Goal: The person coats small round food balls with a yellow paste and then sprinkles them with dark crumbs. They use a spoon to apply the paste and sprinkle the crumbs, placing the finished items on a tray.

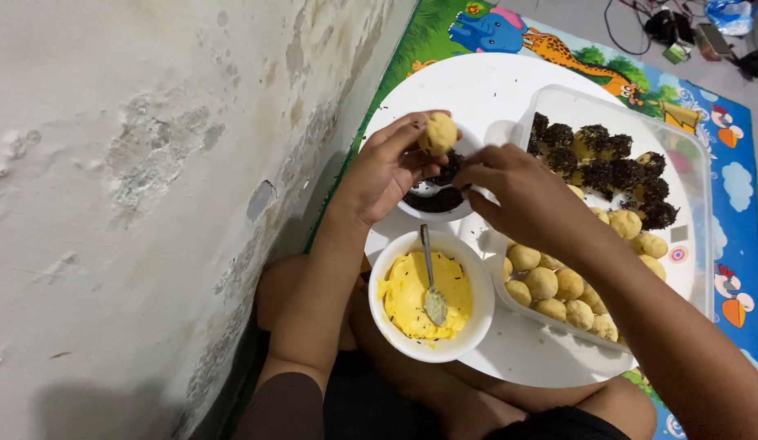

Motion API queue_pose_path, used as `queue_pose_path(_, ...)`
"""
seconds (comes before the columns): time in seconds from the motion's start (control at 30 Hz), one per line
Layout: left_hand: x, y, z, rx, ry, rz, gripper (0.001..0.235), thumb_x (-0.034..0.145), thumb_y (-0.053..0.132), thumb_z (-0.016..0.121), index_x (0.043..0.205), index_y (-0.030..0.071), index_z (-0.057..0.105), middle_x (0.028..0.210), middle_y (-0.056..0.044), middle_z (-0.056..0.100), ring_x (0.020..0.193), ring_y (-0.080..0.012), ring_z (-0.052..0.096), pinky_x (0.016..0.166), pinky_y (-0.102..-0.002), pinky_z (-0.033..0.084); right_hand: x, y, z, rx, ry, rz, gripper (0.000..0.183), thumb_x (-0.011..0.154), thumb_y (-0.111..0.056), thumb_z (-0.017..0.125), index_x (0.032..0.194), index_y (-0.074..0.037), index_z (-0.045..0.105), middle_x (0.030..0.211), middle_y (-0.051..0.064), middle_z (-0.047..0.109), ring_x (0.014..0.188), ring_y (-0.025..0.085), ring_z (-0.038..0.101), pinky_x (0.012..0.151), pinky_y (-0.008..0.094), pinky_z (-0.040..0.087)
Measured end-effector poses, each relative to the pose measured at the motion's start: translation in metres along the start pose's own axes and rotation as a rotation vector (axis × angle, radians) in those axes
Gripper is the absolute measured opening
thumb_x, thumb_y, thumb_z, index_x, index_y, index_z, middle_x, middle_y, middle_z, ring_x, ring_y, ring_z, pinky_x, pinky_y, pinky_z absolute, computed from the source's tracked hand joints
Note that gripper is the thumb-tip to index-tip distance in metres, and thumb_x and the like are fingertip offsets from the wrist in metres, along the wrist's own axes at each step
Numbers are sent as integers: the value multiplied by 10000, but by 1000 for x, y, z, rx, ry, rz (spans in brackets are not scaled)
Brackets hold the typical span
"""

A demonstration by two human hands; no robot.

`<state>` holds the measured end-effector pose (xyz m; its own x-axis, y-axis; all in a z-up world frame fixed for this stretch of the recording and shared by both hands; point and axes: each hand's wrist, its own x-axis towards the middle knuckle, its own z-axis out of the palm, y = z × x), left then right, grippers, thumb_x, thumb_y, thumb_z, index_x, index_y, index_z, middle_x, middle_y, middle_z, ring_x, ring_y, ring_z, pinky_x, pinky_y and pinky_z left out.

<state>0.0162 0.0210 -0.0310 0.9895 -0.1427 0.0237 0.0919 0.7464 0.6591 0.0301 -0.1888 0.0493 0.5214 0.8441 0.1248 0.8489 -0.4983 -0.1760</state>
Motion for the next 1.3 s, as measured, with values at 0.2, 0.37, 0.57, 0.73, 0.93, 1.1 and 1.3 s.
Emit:
queue_pose_path(0.2,-8,-2,5,139,-115,-16,535,1021,337,626,1409,-25,558,1098,-235,631,909,-286,705,738,-328,641,-29,-37,2,60,-27,-171,229,864,5,661,1065,-29,764,1055,215,725,904,349,730,703,389,594)
queue_pose_path(0.37,-34,6,24,209,-170,-1,525,1036,321,581,1405,-51,552,1043,-197,626,875,-218,682,704,-267,606,-33,-65,2,-181,-36,-297,367,834,22,679,1186,-75,712,1222,168,679,941,321,649,717,416,509)
queue_pose_path(0.57,-66,-1,33,262,-165,107,422,1066,261,575,1374,-26,602,998,-159,666,836,-178,668,649,-246,575,-36,-62,20,-453,-139,-313,376,859,-38,725,1220,-142,699,1167,128,691,1025,298,608,775,394,468)
queue_pose_path(0.73,-75,-9,28,168,-62,177,397,1055,280,614,1321,-14,642,966,-155,671,796,-185,665,624,-259,568,-35,-64,18,-506,-106,-283,356,833,-66,745,1162,-200,720,1083,72,720,995,253,600,755,357,456)
queue_pose_path(0.93,-79,-6,29,125,-78,141,432,1067,290,570,1370,-16,611,954,-186,670,818,-214,701,632,-253,578,-37,-64,10,-540,-122,-310,325,804,-47,790,1087,-203,751,1080,104,697,1020,281,587,786,384,453)
queue_pose_path(1.1,-72,-20,21,122,-62,153,407,1072,266,574,1349,-29,622,935,-218,659,805,-252,713,631,-264,586,-45,-64,-4,-625,17,-498,177,842,-98,763,993,-173,709,1031,70,733,1124,250,618,926,404,472)
queue_pose_path(1.3,-78,-8,29,183,-82,40,376,1040,293,560,1264,6,656,1085,-131,613,862,-164,556,665,-244,500,-84,-70,-11,-913,-186,-542,297,930,-181,690,1211,-139,603,972,48,676,827,185,569,700,336,464)
